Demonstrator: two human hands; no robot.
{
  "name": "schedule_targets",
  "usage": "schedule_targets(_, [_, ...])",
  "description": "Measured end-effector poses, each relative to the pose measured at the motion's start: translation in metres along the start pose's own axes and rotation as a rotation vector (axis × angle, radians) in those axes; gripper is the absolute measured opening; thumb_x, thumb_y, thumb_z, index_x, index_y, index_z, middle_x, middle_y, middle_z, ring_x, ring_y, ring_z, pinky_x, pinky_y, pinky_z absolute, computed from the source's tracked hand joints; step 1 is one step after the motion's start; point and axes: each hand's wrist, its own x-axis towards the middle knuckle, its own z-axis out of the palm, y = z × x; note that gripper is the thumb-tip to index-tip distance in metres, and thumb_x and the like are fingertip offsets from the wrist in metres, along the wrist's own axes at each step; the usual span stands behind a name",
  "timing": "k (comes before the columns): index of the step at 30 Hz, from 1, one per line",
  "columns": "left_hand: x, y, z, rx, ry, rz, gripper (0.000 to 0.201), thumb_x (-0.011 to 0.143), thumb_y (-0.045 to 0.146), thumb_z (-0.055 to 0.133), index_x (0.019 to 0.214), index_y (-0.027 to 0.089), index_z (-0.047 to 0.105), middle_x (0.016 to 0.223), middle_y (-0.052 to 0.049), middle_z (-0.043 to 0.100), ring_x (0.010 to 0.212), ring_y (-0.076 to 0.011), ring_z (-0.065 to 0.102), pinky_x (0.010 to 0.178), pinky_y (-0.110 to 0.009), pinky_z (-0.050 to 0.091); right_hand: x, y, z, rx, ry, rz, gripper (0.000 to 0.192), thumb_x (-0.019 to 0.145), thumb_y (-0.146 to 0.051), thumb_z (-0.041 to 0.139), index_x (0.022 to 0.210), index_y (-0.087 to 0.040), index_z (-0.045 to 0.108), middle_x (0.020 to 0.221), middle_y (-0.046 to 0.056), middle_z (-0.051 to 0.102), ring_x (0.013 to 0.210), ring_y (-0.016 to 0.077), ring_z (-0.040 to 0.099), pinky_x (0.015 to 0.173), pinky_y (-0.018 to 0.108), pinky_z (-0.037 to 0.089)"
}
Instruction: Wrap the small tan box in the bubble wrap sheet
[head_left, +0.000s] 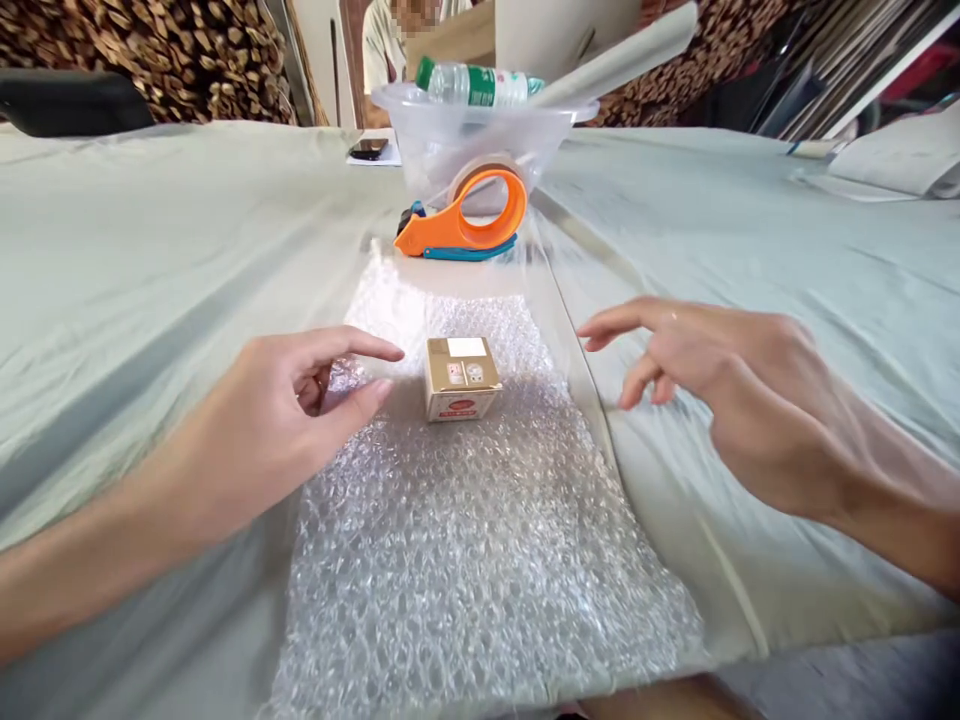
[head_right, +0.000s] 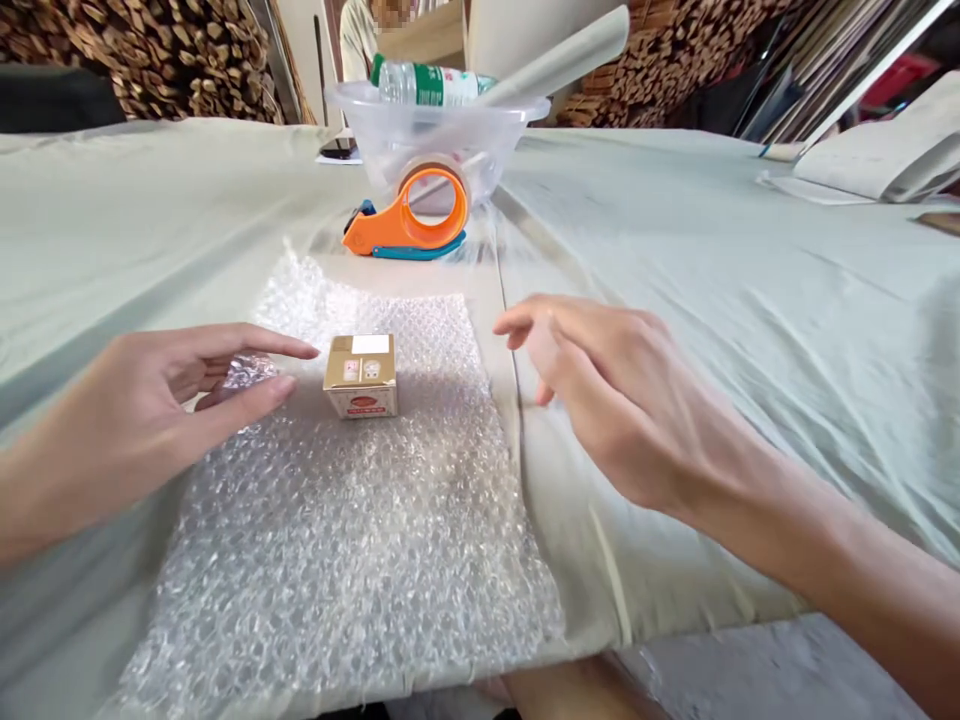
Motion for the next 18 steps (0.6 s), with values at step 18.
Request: schedule_targets(18, [-0.001, 0.005, 0.009, -0.338, 0.044, 0.008, 0.019, 0.095, 0.041, 0.077, 0.109, 0.029, 0.083, 0.061, 0.004, 0.064, 0.048, -0.0098, 0.054, 0.041, -0.018, 0.033, -0.011, -0.007, 0.005, 0.895, -0.141, 0.212, 0.038, 0.110, -0.042, 0.057, 0.109, -0.029, 0.092, 0.138, 0.006, 0.080, 0.138, 0.0333, 0.072, 0.112, 0.045, 0.069])
